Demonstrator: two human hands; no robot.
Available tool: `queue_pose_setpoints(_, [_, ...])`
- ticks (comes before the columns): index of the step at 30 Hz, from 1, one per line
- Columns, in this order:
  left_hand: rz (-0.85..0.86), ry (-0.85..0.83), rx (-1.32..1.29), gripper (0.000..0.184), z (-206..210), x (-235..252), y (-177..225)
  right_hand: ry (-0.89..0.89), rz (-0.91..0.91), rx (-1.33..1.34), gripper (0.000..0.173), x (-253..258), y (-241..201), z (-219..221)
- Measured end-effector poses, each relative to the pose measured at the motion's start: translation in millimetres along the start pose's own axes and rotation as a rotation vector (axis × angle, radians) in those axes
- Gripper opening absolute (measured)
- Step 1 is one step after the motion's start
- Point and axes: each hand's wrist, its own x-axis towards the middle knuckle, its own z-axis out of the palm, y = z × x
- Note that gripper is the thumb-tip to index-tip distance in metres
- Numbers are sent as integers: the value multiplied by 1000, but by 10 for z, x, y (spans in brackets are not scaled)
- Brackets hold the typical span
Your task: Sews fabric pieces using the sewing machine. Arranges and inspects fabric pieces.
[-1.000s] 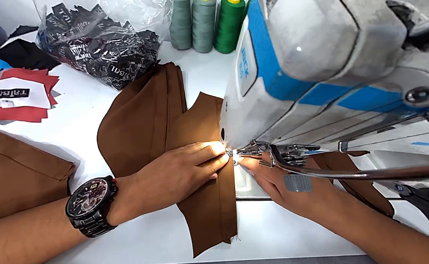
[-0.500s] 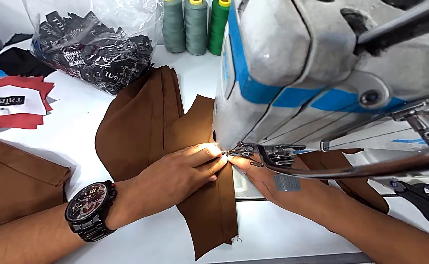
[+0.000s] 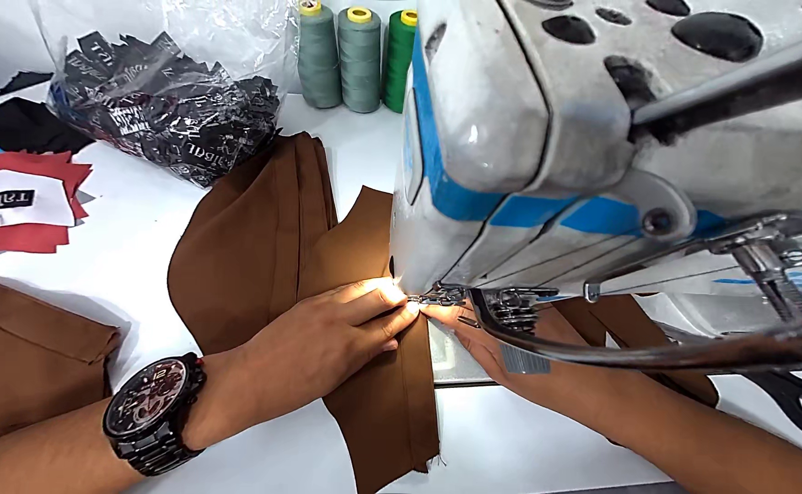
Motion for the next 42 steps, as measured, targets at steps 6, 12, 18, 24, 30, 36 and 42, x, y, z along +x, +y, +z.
queue_pose_setpoints(6, [-1, -18, -34, 38, -27, -12, -15, -82, 44, 7, 20, 84, -64, -195])
queue_pose_setpoints(12, [8, -21, -38, 38, -27, 4, -74, -109, 93, -28, 24, 103, -20, -156])
queue_pose_setpoints(18, [52, -31, -49, 38, -46, -18, -34, -51, -23, 2, 21, 84, -7, -176])
queue_pose_setpoints(24, [39, -31, -41, 38, -45, -20, -25, -63, -2, 4, 20, 85, -22, -167])
queue_pose_setpoints(30, [17, -91, 47, 59, -129, -82, 233, 191, -14, -46, 23, 59, 43, -232])
queue_pose_setpoints(36, [-134, -188, 250, 88, -211, -421, 1196, 59, -131, -94, 27, 16, 70, -503])
queue_pose_setpoints(42, [-188, 100, 63, 23, -298, -1056, 1646, -135, -334, 202, 65, -269, -799, -182])
